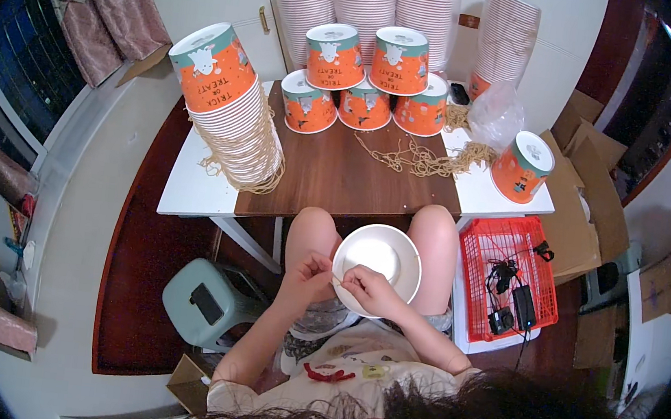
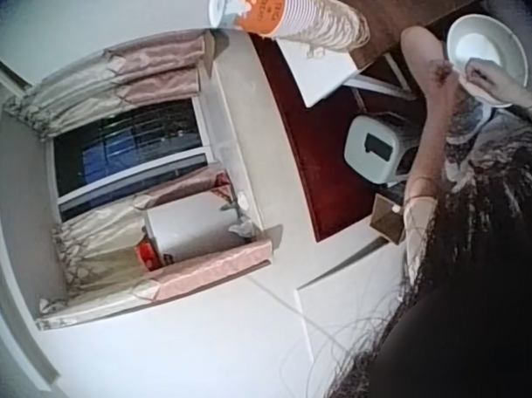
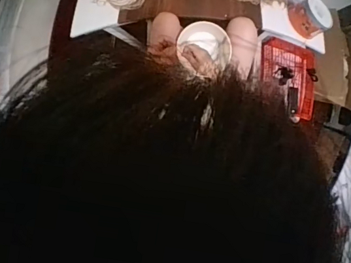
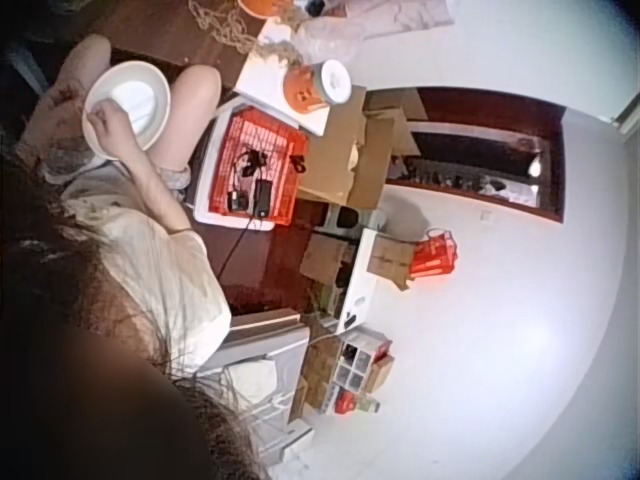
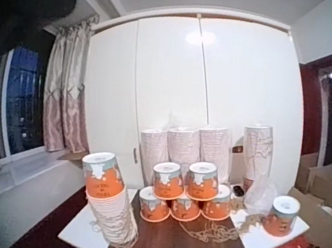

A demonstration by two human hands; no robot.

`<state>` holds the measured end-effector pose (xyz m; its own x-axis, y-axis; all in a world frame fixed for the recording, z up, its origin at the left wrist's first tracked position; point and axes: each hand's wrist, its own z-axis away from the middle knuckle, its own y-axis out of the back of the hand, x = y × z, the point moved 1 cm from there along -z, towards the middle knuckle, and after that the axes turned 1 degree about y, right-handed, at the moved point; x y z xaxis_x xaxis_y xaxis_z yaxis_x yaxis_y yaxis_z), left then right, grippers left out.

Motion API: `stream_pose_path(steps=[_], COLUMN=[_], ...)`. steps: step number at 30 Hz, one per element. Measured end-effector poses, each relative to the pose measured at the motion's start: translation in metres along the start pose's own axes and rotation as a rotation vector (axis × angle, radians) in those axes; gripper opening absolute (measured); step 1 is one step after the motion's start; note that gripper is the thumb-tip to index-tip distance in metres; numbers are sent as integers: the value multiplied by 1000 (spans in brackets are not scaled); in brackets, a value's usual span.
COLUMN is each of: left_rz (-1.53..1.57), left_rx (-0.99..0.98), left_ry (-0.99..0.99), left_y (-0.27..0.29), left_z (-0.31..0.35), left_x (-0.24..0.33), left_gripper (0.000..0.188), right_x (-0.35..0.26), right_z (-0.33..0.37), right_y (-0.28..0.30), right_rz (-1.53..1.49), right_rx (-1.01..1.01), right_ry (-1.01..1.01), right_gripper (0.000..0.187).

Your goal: Attaching handle strings to small paper buckets for packaging.

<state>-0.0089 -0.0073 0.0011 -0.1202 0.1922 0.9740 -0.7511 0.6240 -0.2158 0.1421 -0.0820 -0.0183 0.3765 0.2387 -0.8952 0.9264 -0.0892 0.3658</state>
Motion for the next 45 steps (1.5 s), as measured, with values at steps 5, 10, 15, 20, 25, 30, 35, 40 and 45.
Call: stream_pose_path(steps=[5, 10, 15, 20, 25, 30, 35, 40, 45], left_rz=[196, 288, 311, 351, 295, 47, -20, 292, 718], left_rx=[146, 189, 229, 189, 198, 207, -132, 33, -100], left_ry=[114, 151, 98, 104, 63, 101, 635, 750, 691], left_y=[4, 10, 9, 13, 8, 15, 7, -24, -28], left_z=[0, -2, -4, -5, -4, 15, 63, 75, 69], left_x=[-1, -3, -6, -14, -17, -29, -29, -39, -59], left_gripper=[10, 15, 16, 22, 22, 16, 12, 16, 12], right_x=[-7, -12, -19, -24, -28, -52, -82, -67, -64], right_z=[2, 8, 13, 16, 21, 39, 53, 59, 61], right_y=[3, 9, 14, 17, 20, 26, 32, 28, 24], right_rz=[70, 69, 48, 21, 4, 154, 410, 508, 620], right_rx=[9, -41, -84, -81, -84, -131, -135, -157, -138], right_ry=[60, 65, 126, 175, 158, 148, 246, 317, 305], right_gripper=[7, 6, 7, 9, 8, 9, 14, 16, 13])
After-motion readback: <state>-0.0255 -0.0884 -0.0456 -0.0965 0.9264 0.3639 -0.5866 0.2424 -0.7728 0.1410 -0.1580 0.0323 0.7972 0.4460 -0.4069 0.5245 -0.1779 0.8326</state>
